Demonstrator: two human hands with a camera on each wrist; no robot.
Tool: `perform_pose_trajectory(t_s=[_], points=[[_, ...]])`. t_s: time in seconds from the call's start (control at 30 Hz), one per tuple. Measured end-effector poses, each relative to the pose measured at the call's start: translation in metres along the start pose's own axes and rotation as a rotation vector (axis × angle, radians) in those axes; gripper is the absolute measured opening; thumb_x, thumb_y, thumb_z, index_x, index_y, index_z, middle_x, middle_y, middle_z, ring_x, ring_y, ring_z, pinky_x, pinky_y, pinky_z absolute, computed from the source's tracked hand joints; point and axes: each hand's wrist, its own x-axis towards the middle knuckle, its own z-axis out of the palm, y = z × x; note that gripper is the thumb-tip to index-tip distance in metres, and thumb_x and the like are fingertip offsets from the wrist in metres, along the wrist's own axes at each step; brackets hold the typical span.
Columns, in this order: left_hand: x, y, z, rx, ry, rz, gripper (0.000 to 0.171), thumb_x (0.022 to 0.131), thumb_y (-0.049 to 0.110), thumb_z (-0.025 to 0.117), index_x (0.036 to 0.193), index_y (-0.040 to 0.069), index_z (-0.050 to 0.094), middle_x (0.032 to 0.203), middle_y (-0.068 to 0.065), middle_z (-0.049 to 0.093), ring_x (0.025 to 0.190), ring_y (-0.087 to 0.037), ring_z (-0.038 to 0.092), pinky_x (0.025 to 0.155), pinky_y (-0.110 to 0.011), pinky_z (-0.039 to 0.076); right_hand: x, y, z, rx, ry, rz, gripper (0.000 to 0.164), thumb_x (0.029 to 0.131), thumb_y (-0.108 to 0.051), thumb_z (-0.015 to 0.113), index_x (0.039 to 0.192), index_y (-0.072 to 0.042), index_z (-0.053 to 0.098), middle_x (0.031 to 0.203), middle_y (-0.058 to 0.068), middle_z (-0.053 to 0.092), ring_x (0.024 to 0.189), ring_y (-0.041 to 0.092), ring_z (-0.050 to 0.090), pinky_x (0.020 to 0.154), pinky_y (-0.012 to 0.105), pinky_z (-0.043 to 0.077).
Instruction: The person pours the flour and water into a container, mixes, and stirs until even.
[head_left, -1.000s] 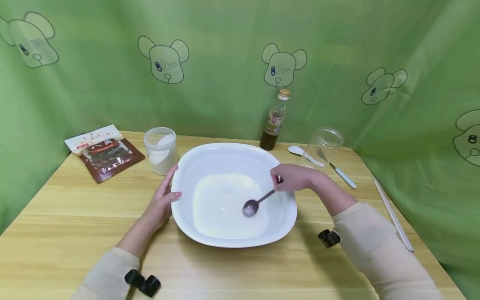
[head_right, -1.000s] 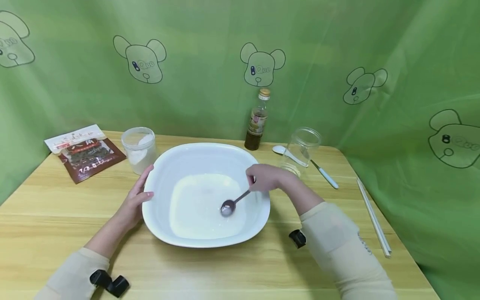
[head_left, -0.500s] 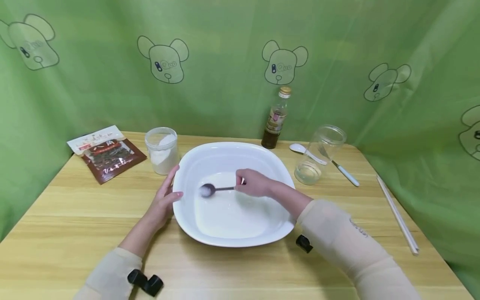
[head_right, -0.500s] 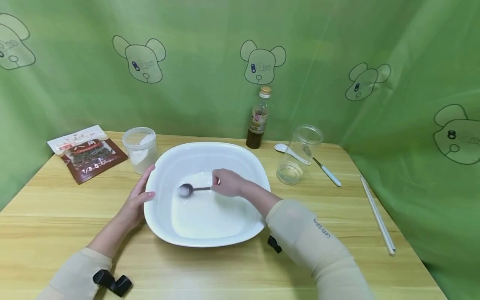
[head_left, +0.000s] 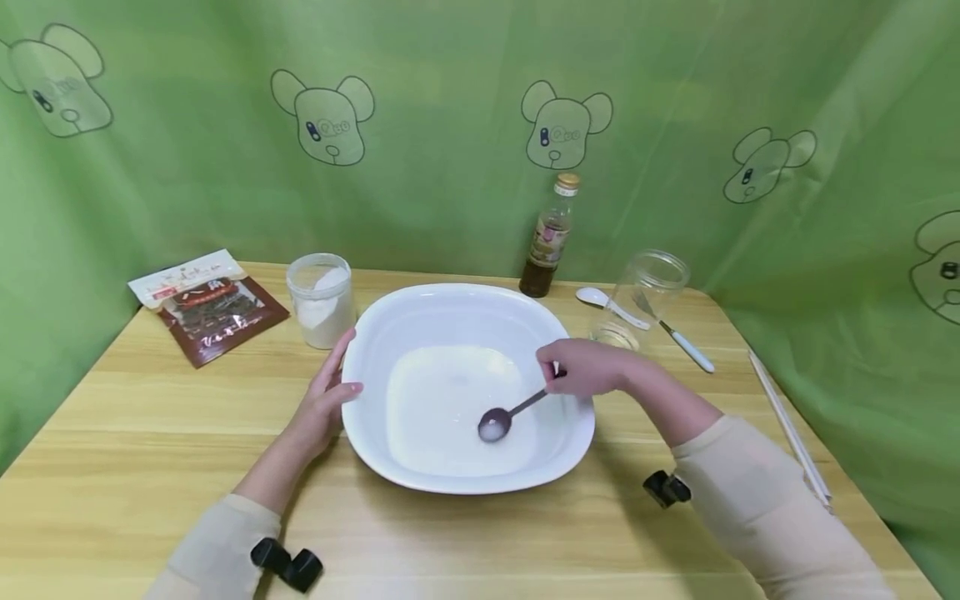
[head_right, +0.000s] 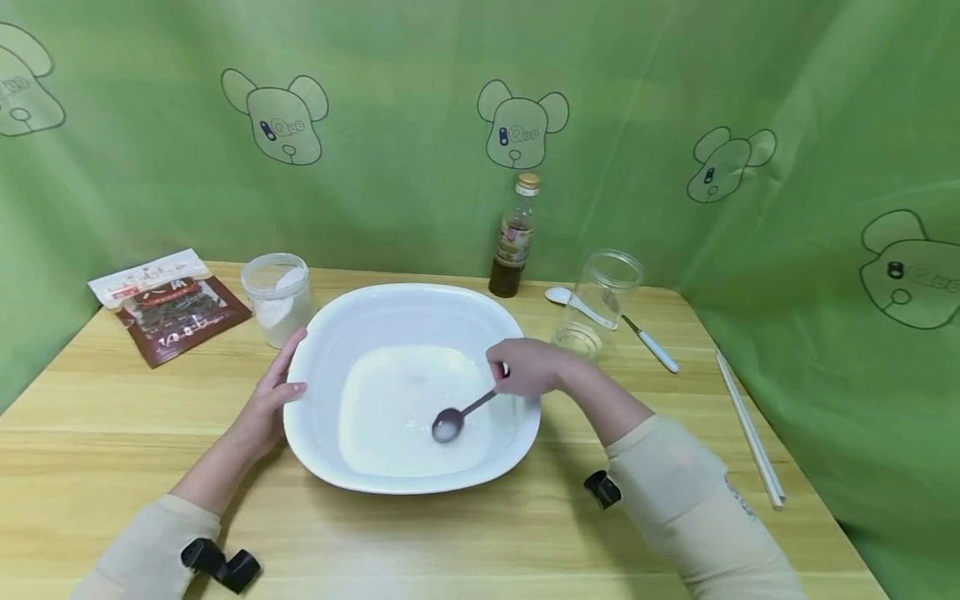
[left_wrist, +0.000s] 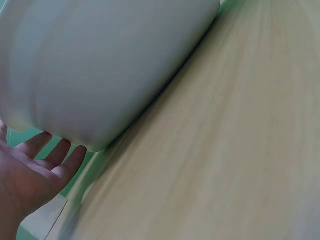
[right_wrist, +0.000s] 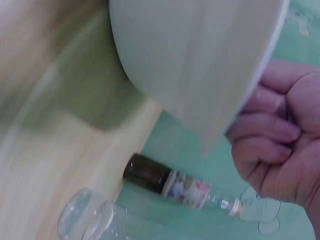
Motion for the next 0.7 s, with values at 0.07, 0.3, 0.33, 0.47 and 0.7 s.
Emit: perform_pose_trajectory(t_s=[0.07,0.3,0.33,0.47,0.7], points=[[0.000,0.000,0.000,0.010,0.006,0.003,0.074,0.074,0.002,0.043,0.140,0.016,0.012,0.136,-0.020,0.020,0.105,-0.028,0.043,0.077,-0.038,0.047,0.001,0.003,-0.003,-0.049,0.078,0.063,0.011,0.080,-0.006,0.054,0.071,-0.010,0.049,0.063,0.000,0.047,0.056,0.013,0.043,0.051,0.025,0.038],[0.001,0.002,0.001,0.038,-0.001,0.002,0.074,0.074,0.003,0.042,0.140,0.015,0.010,0.142,-0.008,0.009,0.117,-0.031,0.029,0.085,-0.037,0.041,0.034,0.002,0.009,-0.104,0.279,0.183,0.008,0.082,-0.013,0.054,0.076,-0.011,0.049,0.068,0.001,0.052,0.061,0.017,0.047,0.052,0.027,0.040],[0.000,0.002,0.001,0.039,-0.001,0.003,0.074,0.074,0.003,0.041,0.140,0.015,0.009,0.142,-0.008,0.008,0.118,-0.031,0.028,0.086,-0.037,0.041,0.040,0.000,0.013,-0.082,0.288,0.173,0.008,0.082,-0.013,0.054,0.077,-0.011,0.049,0.069,0.000,0.052,0.061,0.017,0.048,0.053,0.027,0.041],[0.000,0.000,0.001,0.038,0.004,0.012,0.074,0.074,0.003,0.041,0.140,0.014,0.009,0.143,-0.006,0.006,0.120,-0.029,0.025,0.087,-0.032,0.040,0.060,-0.008,0.029,0.045,0.266,0.049,0.008,0.082,-0.011,0.053,0.077,-0.010,0.048,0.067,0.000,0.051,0.058,0.014,0.046,0.053,0.025,0.041],[0.001,0.000,0.001,0.052,-0.002,0.015,0.074,0.074,0.004,0.041,0.140,0.015,0.009,0.143,-0.007,0.007,0.120,-0.030,0.024,0.088,-0.030,0.039,0.047,-0.013,0.033,0.199,-0.007,-0.144,0.010,0.082,-0.007,0.053,0.074,-0.009,0.048,0.057,-0.003,0.043,0.048,0.007,0.039,0.048,0.020,0.035]])
